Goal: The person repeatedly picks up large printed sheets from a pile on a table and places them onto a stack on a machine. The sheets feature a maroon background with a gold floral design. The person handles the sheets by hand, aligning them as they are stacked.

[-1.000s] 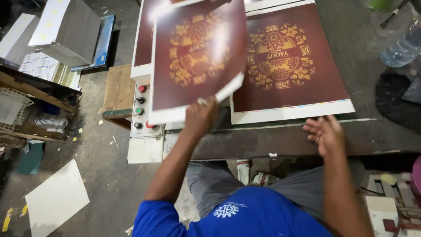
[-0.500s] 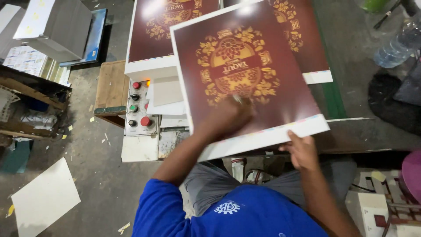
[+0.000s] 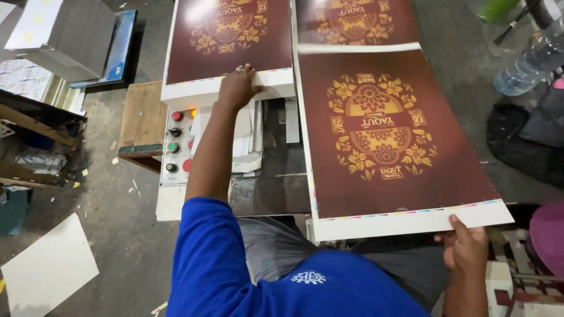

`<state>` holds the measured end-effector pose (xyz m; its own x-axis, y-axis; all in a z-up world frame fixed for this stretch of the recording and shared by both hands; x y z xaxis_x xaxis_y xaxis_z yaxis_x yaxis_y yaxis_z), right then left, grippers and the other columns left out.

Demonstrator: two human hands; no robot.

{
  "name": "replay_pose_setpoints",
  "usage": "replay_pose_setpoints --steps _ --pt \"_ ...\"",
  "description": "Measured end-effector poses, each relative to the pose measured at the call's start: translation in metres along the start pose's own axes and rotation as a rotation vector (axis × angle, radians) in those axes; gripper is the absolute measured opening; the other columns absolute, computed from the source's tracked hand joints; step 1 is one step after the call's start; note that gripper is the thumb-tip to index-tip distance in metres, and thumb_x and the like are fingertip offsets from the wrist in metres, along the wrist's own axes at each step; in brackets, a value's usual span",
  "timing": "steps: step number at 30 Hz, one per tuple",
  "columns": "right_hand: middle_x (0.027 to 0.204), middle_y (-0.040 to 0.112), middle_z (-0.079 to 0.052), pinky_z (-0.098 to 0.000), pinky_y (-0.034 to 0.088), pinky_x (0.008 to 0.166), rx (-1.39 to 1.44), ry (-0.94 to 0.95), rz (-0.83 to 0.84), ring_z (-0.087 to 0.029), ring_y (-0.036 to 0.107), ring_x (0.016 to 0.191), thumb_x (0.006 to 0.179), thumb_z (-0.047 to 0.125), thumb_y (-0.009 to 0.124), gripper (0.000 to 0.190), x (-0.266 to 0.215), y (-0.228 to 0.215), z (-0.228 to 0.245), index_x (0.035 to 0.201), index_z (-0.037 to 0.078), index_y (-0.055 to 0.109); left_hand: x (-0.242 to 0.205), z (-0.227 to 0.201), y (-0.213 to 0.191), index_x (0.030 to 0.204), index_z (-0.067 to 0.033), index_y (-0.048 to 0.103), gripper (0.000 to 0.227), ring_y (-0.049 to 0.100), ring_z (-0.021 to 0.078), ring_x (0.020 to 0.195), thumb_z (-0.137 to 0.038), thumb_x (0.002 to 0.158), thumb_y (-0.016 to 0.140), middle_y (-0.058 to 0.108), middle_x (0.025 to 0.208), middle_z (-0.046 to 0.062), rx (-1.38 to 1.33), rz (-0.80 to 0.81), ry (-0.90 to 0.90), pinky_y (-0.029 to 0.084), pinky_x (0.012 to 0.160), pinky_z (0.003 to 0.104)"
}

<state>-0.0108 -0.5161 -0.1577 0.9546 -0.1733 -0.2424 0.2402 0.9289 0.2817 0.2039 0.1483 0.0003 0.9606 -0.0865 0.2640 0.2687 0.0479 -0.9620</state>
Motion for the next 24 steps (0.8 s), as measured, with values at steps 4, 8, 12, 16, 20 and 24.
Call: replay_pose_setpoints --steps 4,8,12,16,20,24 --pt "0.101 0.067 -0.013 -0.0333 0.051 0.054 -0.050 0.010 -0.030 -0.020 0.066 0.076 0.106 0.007 0.061 0.030 0.004 -0.019 -0.008 0.134 0.001 0.052 0.000 0.005 -0.025 0.120 -0.0117 0.073 0.059 0.070 0.0313 0.110 -0.063 0.090 0.070 0.076 0.114 0.013 -0.064 0.239 -0.167 0.057 0.092 0.048" --pt "0.099 0.067 -0.013 -0.0335 0.053 0.053 -0.138 0.053 -0.075 -0.019 0.065 0.074 0.105 0.008 0.062 0.027 0.007 -0.024 -0.019 0.129 0.001 0.053 0.006 0.013 -0.033 0.105 -0.0163 0.078 0.026 0.072 0.0343 0.083 -0.038 0.098 0.067 0.075 0.091 0.014 -0.184 0.036 -0.045 0.056 0.077 0.050" --pt "0.099 0.067 -0.015 -0.0315 0.054 0.052 -0.179 0.067 -0.031 -0.019 0.065 0.073 0.106 0.009 0.063 0.024 0.011 -0.003 -0.024 0.126 -0.001 0.055 -0.018 0.009 -0.100 0.089 -0.0085 0.066 0.022 0.068 0.0356 0.066 -0.020 0.107 0.060 0.069 0.072 0.015 -0.067 -0.473 -0.028 0.052 0.062 0.052" --pt "0.101 0.067 -0.014 -0.0303 0.054 0.050 -0.174 0.040 -0.007 -0.019 0.066 0.073 0.103 0.008 0.062 0.027 0.028 0.030 -0.020 0.127 0.000 0.054 -0.047 -0.026 -0.119 0.084 -0.0089 0.062 0.025 0.063 0.0333 0.051 -0.018 0.107 0.061 0.062 0.059 0.014 0.022 -0.489 -0.045 0.047 0.047 0.049" --pt "0.104 0.067 -0.012 -0.0290 0.054 0.051 -0.183 -0.003 0.049 -0.018 0.066 0.074 0.104 0.009 0.061 0.028 0.067 0.063 -0.013 0.130 0.002 0.055 -0.091 -0.090 -0.125 0.091 -0.0116 0.060 0.019 0.058 0.0236 0.047 -0.019 0.108 0.056 0.059 0.062 0.007 -0.025 -0.507 0.060 0.042 0.042 0.040" --pt "0.101 0.068 -0.014 -0.0302 0.054 0.051 -0.226 0.096 0.102 -0.022 0.070 0.078 0.109 0.019 0.058 0.029 0.096 0.082 -0.009 0.129 -0.001 0.055 -0.126 -0.135 -0.108 0.087 -0.0114 0.063 0.021 0.050 0.0126 0.040 -0.020 0.105 0.065 0.058 0.056 0.003 -0.128 -0.501 0.080 0.036 0.034 0.033"
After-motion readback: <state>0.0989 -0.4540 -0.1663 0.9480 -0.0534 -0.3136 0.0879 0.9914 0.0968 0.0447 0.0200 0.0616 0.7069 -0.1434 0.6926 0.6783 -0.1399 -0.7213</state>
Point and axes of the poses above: each hand's wrist, its own x-axis towards the middle knuckle, its own y-axis out of the palm, z = x × y, the point moved 9 cm from there along x, towards the middle knuckle
